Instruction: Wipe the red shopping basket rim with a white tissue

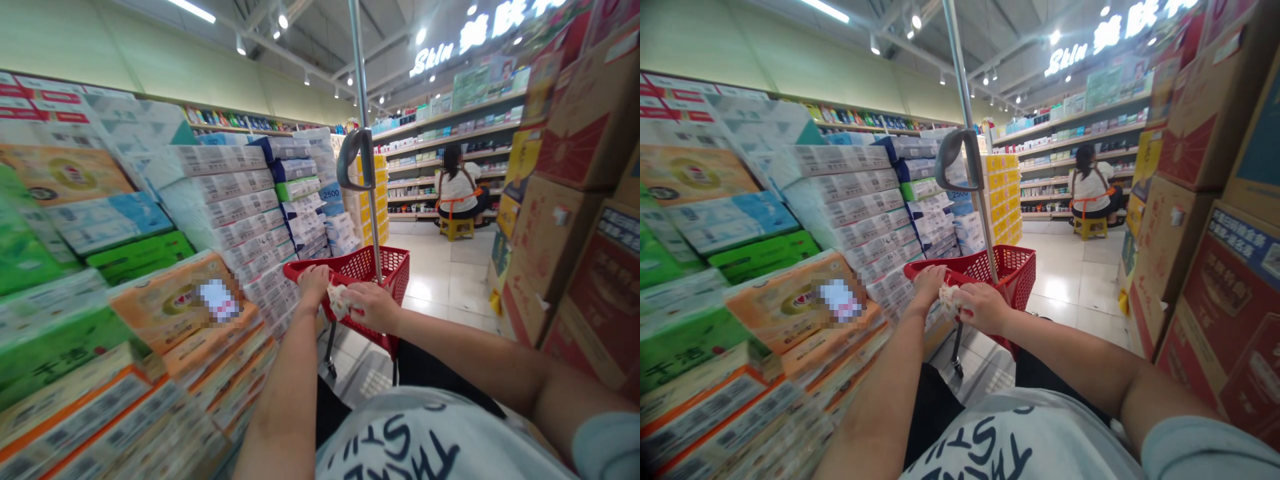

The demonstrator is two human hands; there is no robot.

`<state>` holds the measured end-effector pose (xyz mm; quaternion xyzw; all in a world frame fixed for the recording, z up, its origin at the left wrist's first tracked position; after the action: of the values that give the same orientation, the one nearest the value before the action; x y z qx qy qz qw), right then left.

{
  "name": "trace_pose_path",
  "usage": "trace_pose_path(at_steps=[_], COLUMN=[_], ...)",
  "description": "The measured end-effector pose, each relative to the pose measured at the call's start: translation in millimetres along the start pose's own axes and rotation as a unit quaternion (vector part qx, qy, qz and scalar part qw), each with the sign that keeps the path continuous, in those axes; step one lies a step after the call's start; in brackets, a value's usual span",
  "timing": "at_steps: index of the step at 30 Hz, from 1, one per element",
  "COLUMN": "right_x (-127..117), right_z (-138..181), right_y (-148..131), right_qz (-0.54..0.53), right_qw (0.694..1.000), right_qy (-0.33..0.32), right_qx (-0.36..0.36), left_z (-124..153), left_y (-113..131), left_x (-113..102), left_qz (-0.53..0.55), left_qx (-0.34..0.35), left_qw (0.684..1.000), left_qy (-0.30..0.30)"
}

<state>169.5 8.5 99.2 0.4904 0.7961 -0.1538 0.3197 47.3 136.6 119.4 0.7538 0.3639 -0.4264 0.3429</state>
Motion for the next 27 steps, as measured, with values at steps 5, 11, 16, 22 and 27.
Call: trace_pose_path(at_steps=[5,11,16,22,27], right_x=[2,0,1,-3,1], right_z=[-2,6,4,7,5], right_y=[10,2,12,6,13], right_qz=[-0.068,-0.057,-0.103,-0.069,-0.069], right_qw=[0.993,0.998,0.991,0.997,0.994], right_qy=[-0.027,0.016,0.02,0.032,0.03], right_qx=[0.094,-0.036,0.081,-0.014,0.074], left_z=[0,1,1,0,0], left_y=[0,0,1,1,1], left_x=[-1,-2,-1,1,0], left_qz=[0.01,0.008,0.012,0.0,0.01], left_qx=[-0.008,-0.018,-0.012,-0.011,-0.015], left_qw=[1.0,1.0,1.0,1.0,1.0], left_qy=[0.002,0.011,0.005,-0.001,0.004])
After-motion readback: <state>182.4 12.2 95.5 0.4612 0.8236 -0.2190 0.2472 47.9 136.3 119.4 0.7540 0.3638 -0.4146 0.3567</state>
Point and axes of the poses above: each hand's wrist, its own z-axis away from the middle knuckle, its own x-axis out of the palm, y = z × x, the point moved 5 cm from there along -z, towards the middle knuckle, and after that the axes turned 13 degrees about z, right-handed, at the moved point
